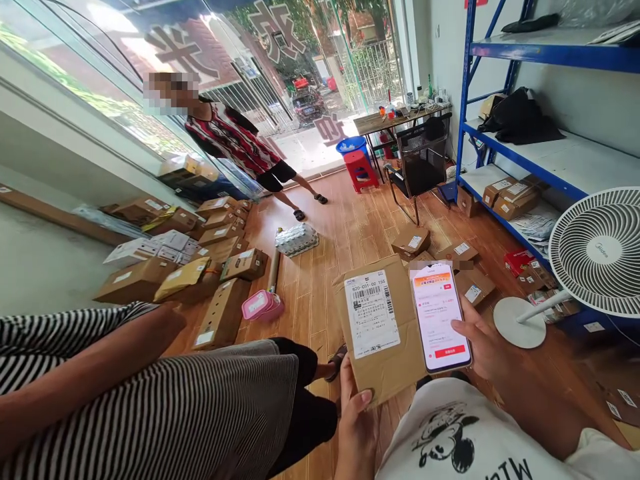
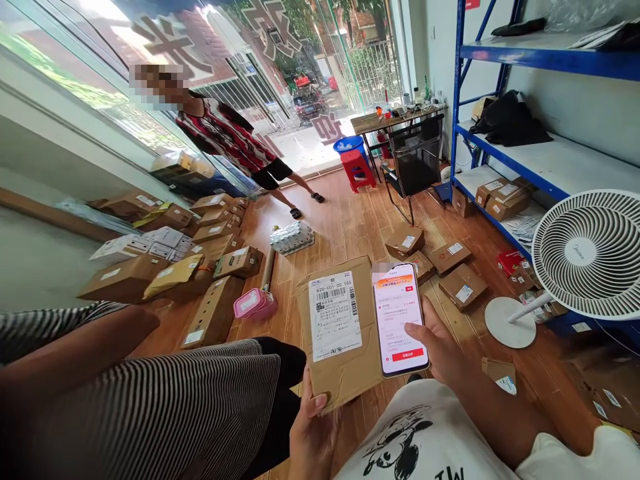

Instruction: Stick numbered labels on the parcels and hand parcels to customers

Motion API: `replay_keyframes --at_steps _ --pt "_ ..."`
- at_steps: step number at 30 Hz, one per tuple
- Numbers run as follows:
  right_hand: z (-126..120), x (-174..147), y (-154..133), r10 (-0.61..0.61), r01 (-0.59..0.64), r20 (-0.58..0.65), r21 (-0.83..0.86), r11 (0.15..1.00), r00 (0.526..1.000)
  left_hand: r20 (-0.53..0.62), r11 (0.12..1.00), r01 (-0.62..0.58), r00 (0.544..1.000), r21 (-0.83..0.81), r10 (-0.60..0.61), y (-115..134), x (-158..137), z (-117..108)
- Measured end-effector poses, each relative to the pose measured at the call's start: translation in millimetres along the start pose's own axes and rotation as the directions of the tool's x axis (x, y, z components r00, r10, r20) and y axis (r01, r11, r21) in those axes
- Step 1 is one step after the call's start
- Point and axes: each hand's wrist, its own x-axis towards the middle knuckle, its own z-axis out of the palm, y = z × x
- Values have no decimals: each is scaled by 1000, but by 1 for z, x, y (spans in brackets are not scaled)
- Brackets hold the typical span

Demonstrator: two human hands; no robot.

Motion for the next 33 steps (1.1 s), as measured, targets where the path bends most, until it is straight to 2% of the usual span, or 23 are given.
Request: replay_keyframes --at_steps 9,15,18,22,24,29,33 --pt "0 -1 -3 -4 5 11 -58 998 1000 100 999 48 994 7 -49 4 5 -9" --pt "-1 -5 1 -9 8 -11 -94 996 1000 70 998 51 996 -42 -48 3 3 -10" --pt "-4 -6 2 -6 2 -29 -130 992 1000 92 997 48 995 -66 -42 3 2 -14" --pt "-12 -5 3 49 -46 19 -140 989 999 143 996 56 989 -76 -45 2 0 -16" --pt "-13 -6 3 70 -64 43 -142 988 997 137 995 43 990 -91 -30 0 -1 -15" --pt "-5 -11 4 1 -1 0 -113 994 1000 64 993 11 998 -116 -3 -6 -1 -13" --pt "-4 -13 6 -4 5 12 -86 996 1000 93 997 28 995 -76 -21 -3 -2 -14"
